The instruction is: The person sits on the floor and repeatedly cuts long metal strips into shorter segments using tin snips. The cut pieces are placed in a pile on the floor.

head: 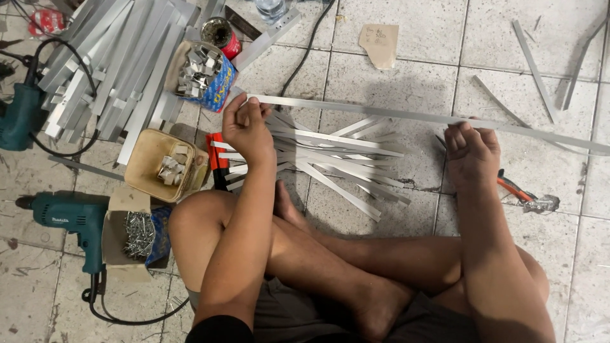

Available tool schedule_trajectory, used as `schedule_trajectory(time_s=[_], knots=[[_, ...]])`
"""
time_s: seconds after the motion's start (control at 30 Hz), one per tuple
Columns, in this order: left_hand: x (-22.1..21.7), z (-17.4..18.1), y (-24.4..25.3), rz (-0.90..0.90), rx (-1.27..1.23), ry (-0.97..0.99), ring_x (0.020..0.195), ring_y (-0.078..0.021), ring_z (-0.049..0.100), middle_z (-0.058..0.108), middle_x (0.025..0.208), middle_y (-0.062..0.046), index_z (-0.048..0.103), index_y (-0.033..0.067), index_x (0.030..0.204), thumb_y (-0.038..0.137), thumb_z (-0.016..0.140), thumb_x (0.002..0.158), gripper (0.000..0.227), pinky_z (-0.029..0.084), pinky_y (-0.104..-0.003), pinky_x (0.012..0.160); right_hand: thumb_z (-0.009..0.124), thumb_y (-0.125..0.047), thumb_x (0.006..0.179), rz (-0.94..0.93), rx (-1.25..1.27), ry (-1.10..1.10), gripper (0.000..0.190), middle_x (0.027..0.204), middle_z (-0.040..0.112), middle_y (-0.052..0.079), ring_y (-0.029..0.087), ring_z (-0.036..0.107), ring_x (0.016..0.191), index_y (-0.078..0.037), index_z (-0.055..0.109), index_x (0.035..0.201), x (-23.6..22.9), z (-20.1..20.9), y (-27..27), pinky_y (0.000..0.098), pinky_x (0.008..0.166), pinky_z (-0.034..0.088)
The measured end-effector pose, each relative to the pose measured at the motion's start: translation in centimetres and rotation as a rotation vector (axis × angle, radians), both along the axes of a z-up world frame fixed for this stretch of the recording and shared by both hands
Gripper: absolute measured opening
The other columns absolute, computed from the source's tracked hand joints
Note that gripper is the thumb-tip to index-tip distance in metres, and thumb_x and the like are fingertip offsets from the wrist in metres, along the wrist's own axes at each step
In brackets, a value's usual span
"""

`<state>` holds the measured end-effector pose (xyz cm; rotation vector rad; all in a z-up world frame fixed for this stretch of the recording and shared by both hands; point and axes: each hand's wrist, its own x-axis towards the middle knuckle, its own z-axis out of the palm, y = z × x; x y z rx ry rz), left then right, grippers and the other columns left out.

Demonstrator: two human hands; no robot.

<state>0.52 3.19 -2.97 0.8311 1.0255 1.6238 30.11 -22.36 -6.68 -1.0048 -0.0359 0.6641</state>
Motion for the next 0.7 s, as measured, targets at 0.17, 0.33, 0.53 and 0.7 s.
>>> schedule_trajectory(time_s=[0.17,0.33,0.53,0.7], knots=[[-0.5,-3.5,1.7,0.003,0.005,0.069,0.066,-0.0199,0.073,0.07,0.076,-0.012,0.069,-0.0013,0.105,-0.006,0.069,0.09,0.016,0.066,-0.029,0.06,0.072,0.0,0.095,-0.097,-0.063,0.011,0.028,0.083,0.06,0.005,0.017,0.067,0.078,-0.012,0.053,0.08,-0.8,0.3,0.7,0.0277,0.08,0.062],[-0.7,-3.5,1.5,0.012,0.032,0.098,0.066,-0.0216,0.076,0.072,0.083,-0.015,0.07,0.0018,0.105,-0.006,0.07,0.089,0.018,0.069,-0.027,0.058,0.075,0.007,0.093,-0.169,-0.01,0.034,0.026,0.076,0.052,0.006,0.016,0.06,0.07,-0.007,0.054,0.086,-1.6,1.1,0.9,0.0314,0.075,0.065],[-1.4,-2.5,1.4,0.057,0.029,0.101,0.07,-0.0267,0.079,0.071,0.084,-0.017,0.069,0.001,0.109,-0.005,0.071,0.091,0.019,0.072,-0.031,0.062,0.08,0.003,0.089,-0.122,0.005,-0.019,0.025,0.089,0.066,0.008,0.03,0.078,0.092,-0.008,0.058,0.085,-2.1,1.4,1.1,0.0411,0.086,0.071],[-1.7,-3.1,1.9,0.08,-0.036,0.095,0.072,-0.0252,0.08,0.073,0.084,-0.018,0.07,-0.0018,0.108,-0.003,0.071,0.09,0.018,0.072,-0.029,0.064,0.08,0.001,0.089,-0.101,0.011,-0.003,0.023,0.095,0.069,0.008,0.029,0.079,0.093,-0.008,0.059,0.086,-1.7,0.2,1.1,0.0396,0.085,0.071]])
